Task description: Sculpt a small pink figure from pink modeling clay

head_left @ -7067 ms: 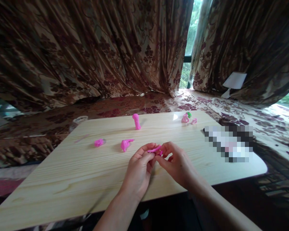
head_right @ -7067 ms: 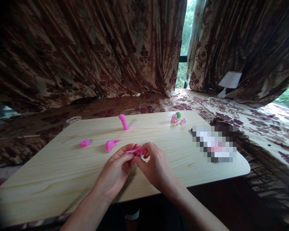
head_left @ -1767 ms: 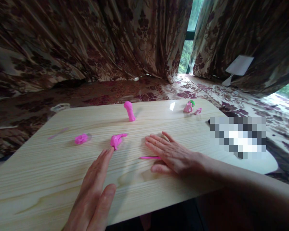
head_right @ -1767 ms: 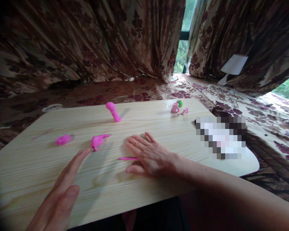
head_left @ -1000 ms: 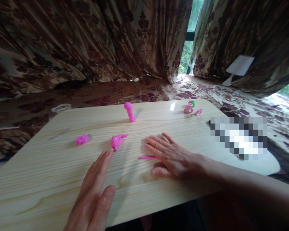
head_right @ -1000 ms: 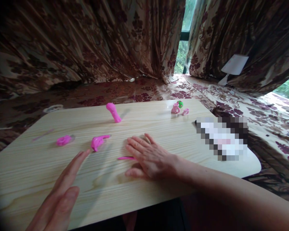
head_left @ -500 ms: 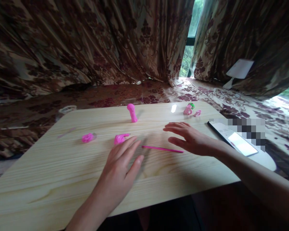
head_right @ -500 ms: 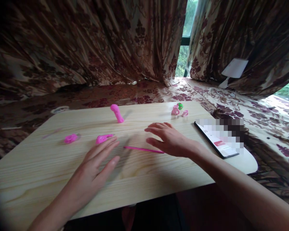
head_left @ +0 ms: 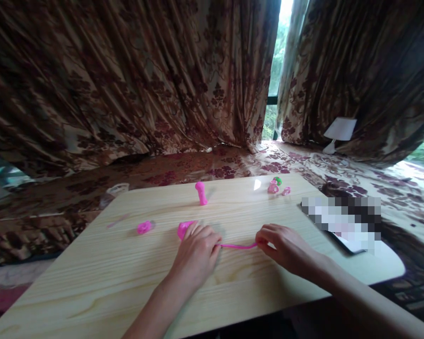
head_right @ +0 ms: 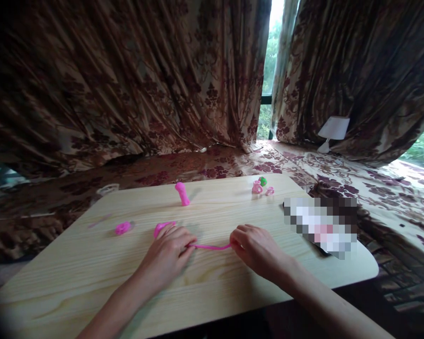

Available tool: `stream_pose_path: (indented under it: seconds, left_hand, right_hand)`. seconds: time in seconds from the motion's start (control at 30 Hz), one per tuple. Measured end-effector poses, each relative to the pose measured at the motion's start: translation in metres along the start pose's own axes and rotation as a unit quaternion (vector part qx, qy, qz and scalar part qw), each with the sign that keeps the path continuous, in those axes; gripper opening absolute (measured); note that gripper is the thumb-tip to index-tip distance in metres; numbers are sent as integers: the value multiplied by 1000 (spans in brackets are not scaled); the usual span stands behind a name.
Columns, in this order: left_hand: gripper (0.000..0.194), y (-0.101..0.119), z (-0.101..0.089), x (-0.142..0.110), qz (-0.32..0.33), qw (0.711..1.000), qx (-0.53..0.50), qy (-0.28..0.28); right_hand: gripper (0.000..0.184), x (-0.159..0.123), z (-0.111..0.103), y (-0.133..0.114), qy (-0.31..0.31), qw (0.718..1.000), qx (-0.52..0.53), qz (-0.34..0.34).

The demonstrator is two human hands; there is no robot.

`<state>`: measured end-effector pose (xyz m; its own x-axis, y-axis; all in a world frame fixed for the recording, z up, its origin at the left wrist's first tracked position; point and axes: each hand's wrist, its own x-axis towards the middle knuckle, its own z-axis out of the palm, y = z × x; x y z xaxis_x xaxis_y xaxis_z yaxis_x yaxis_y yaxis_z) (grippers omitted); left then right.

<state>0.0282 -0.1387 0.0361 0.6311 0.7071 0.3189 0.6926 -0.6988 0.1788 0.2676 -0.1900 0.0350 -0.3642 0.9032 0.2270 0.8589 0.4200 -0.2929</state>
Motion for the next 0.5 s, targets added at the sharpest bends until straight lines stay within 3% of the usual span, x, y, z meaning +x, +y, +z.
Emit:
stream_pose_path:
  seconds: [0.23, 0.4, 0.5]
  left_hand:
    - [18, 2, -11, -5, -2, 1000, 14, 23]
    - [22, -3, -7, -26, 7, 1000, 20, 8]
    - [37, 1, -4, -35, -20, 999, 32, 21]
  right_hand:
    - [19, 1, -3, -1, 38, 999, 2, -25]
    - [24, -11, -3, -3, 19, 999, -29, -17]
    - [33, -19, -3, -13, 47, 996, -71, -2]
